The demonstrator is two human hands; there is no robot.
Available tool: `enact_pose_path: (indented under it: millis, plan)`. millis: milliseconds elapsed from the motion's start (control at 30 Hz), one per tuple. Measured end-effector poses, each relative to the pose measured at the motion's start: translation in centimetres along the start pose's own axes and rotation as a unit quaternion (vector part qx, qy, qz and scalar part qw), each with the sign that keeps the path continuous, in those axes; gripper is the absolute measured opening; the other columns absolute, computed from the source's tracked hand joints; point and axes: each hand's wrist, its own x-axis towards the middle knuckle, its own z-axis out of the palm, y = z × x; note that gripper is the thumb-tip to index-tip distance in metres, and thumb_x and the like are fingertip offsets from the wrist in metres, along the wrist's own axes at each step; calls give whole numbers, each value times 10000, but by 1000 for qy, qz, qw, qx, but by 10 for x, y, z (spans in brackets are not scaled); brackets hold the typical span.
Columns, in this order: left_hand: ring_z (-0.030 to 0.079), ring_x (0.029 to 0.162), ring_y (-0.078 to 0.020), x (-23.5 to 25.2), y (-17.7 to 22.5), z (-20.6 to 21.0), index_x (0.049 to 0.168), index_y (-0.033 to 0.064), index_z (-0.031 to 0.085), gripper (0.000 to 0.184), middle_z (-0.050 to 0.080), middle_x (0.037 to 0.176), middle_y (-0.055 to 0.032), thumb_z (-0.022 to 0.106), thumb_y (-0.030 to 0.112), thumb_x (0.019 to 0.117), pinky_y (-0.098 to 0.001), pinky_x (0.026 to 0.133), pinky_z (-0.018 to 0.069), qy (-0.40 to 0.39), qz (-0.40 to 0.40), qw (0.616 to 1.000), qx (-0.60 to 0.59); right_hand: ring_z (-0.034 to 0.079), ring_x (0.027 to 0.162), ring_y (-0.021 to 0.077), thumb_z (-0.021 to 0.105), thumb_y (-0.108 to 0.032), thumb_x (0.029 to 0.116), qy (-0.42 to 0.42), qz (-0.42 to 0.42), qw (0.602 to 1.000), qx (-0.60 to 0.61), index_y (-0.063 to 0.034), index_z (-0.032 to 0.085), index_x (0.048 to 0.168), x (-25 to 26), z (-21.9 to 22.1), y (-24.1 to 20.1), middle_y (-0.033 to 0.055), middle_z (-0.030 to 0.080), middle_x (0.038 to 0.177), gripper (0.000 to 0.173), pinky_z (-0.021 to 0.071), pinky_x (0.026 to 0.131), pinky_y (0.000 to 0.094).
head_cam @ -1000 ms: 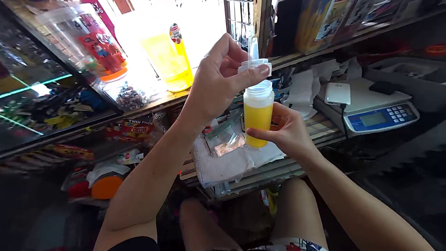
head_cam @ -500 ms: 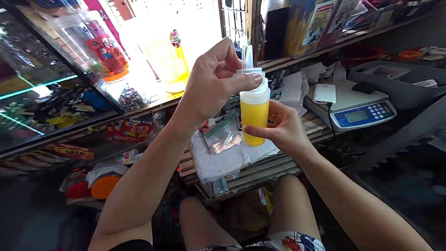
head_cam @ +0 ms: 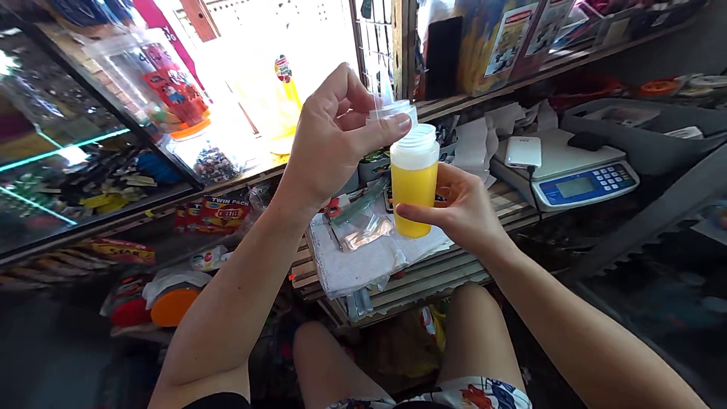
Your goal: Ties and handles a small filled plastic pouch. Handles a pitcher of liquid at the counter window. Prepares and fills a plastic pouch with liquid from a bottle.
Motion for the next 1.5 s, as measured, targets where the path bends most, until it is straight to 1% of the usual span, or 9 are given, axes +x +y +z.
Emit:
enact_pose_path:
  millis: [433, 667, 767, 833, 1000, 1100, 1300, 1400, 1500]
  plan:
    - [691, 1064, -157, -14, -31, 29, 1008, 54, 515, 324, 660, 1124, -94, 793, 14, 847, -301, 904, 610, -31, 20, 999, -10, 744, 852, 123, 901, -232, 713, 14, -28, 999, -43, -98, 678, 1155, -13, -1, 6, 27, 731, 1013, 513, 654, 655, 302]
    - [589, 1285, -188, -27, -59, 31, 1323, 52, 419, 342, 559, 1446, -115, 515, 91, 998, -346, 1054, 511, -147, -47, 980, -124, 755, 908, 188, 903, -179, 730, -34, 20, 999, 25, -84, 674, 1225, -31, -8, 22, 64, 739, 1081, 554, 672, 700, 353]
    - [623, 1190, -165, -38, -65, 44, 1376, 42, 463, 479, 587, 1362, -99, 607, 286, 990, -346, 990, 550, -100, -29, 989, -102, 755, 900, 165, 903, -172, 726, -29, 7, 999, 10, -72, 676, 1212, -35, -7, 24, 53, 741, 1074, 546, 670, 703, 328]
    - [642, 1098, -155, -42, -69, 51, 1329, 42, 523, 456, 582, 1268, -92, 679, 267, 964, -334, 928, 581, -59, -24, 993, -99, 751, 922, 155, 899, -181, 729, -27, -4, 1000, 10, -51, 670, 1224, -38, -7, 29, 56, 734, 1081, 561, 670, 726, 323]
    - [586, 1237, -162, -52, -96, 43, 1440, 50, 448, 547, 525, 1394, -106, 654, 287, 992, -329, 999, 544, 11, -55, 997, -44, 751, 938, 182, 889, -162, 751, -13, -4, 1000, 24, -42, 659, 1226, -52, -10, 41, 75, 732, 1095, 542, 675, 727, 348]
    - [583, 1205, -165, -65, -96, 47, 1423, 10, 439, 507, 579, 1315, -126, 592, 284, 1025, -320, 986, 517, 92, -17, 995, 44, 752, 926, 174, 888, -181, 749, 12, 5, 1000, -11, -59, 656, 1245, -54, -9, 42, 66, 733, 1097, 562, 671, 720, 344]
    - [611, 1169, -179, -86, -78, 88, 1574, 81, 263, 972, 606, 1324, -102, 821, 401, 845, -374, 981, 538, 66, 4, 998, 22, 714, 946, 65, 880, -211, 691, 42, -76, 994, -63, -57, 669, 1125, -63, 15, 64, 5, 717, 1052, 507, 647, 782, 287]
    - [680, 1048, -153, -82, -78, 82, 1556, 147, 311, 920, 695, 1181, -56, 856, 282, 827, -355, 892, 590, 37, -13, 999, -17, 734, 952, 104, 891, -312, 729, 26, -74, 996, -32, -46, 679, 1129, -70, 20, 66, 17, 732, 1033, 525, 664, 782, 310]
    - [674, 1092, -155, -80, -82, 64, 1570, 176, 303, 942, 668, 1295, -45, 840, 282, 804, -369, 894, 592, -39, -50, 996, -64, 735, 981, 122, 886, -333, 753, 9, -89, 996, -24, -13, 701, 1143, -78, 21, 65, 53, 737, 1074, 537, 662, 784, 304]
